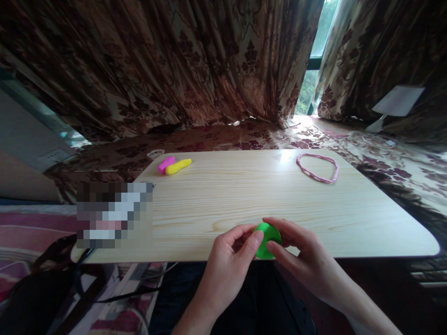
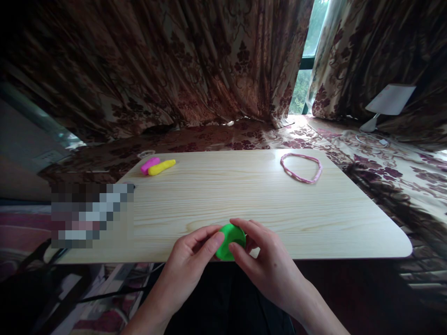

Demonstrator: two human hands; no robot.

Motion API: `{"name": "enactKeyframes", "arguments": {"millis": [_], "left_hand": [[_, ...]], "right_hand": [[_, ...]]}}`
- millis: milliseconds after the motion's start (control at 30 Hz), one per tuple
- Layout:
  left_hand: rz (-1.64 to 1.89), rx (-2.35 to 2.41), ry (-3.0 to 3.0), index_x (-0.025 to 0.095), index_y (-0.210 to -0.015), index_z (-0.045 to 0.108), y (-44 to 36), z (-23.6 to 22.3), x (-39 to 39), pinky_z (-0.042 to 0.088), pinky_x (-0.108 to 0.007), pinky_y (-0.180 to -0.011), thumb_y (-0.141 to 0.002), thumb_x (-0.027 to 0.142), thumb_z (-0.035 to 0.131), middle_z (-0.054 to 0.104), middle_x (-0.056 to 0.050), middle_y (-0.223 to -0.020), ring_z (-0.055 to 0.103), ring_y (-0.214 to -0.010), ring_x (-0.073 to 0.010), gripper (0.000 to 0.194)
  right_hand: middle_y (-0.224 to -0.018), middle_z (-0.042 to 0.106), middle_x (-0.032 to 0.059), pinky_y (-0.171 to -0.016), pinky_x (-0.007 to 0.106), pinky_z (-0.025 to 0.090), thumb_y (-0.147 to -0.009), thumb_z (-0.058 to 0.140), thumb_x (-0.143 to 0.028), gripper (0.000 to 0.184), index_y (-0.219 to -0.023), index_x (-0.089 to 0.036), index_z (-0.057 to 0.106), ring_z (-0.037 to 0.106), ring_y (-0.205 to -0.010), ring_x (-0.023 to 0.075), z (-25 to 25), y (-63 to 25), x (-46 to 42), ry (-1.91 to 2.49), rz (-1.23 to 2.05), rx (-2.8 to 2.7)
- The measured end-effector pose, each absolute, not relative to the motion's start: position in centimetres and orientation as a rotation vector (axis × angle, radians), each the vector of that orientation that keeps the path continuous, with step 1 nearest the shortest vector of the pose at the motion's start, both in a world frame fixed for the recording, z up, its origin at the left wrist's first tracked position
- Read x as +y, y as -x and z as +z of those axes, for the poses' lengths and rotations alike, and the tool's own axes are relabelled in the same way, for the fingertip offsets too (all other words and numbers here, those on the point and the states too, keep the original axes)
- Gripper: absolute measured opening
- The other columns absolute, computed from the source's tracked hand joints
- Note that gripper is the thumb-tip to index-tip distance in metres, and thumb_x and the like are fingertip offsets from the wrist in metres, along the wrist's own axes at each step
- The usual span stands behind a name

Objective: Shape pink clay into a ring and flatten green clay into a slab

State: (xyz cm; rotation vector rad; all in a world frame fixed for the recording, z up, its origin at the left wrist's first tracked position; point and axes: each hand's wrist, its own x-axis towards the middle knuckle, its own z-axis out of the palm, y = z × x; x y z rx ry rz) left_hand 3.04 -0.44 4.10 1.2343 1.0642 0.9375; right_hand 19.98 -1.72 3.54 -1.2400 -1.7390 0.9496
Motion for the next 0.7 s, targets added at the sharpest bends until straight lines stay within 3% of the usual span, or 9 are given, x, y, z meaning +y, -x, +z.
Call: {"name": "enactKeyframes", "arguments": {"millis": [200, 500, 700], "left_hand": [[0.911, 1.059, -1.260, 0.019, -0.109, 0.065, -3.11, 3.97, -0.60, 0.050, -0.027, -0.070, -0.088, 0.038, 0.050, 0.068, -0.004, -0.089, 0.060, -0.079, -0.0176, 0.031], [0.942, 1.145, -1.480, 0.023, -0.107, 0.065, -3.10, 4.44, -0.53, 0.048, -0.027, -0.080, -0.085, 0.030, 0.057, 0.065, -0.003, -0.093, 0.060, -0.088, -0.0181, 0.025], [0.929, 1.171, -1.508, 0.023, -0.108, 0.065, -3.01, 4.64, -0.68, 0.048, -0.027, -0.079, -0.085, 0.030, 0.056, 0.064, -0.003, -0.091, 0.060, -0.087, -0.0178, 0.025]], "right_hand": [[-0.098, 0.063, 0.0040, -0.073, 0.030, 0.051, -0.085, 0.055, -0.019, 0.034, -0.119, -0.024, 0.055, 0.060, -0.083, 0.0169, 4.27, -20.54, -1.85, 1.227, 0.918, -1.813], [-0.088, 0.065, 0.0007, -0.068, 0.028, 0.050, -0.086, 0.056, -0.025, 0.031, -0.117, -0.023, 0.055, 0.059, -0.077, 0.0155, 3.58, -20.37, -1.21, 1.278, 0.935, -1.720], [-0.086, 0.065, 0.0004, -0.068, 0.026, 0.049, -0.089, 0.052, -0.024, 0.016, -0.102, -0.021, 0.060, 0.060, -0.078, 0.0153, 4.27, -20.31, -1.16, 1.256, 1.029, -1.754]]}}
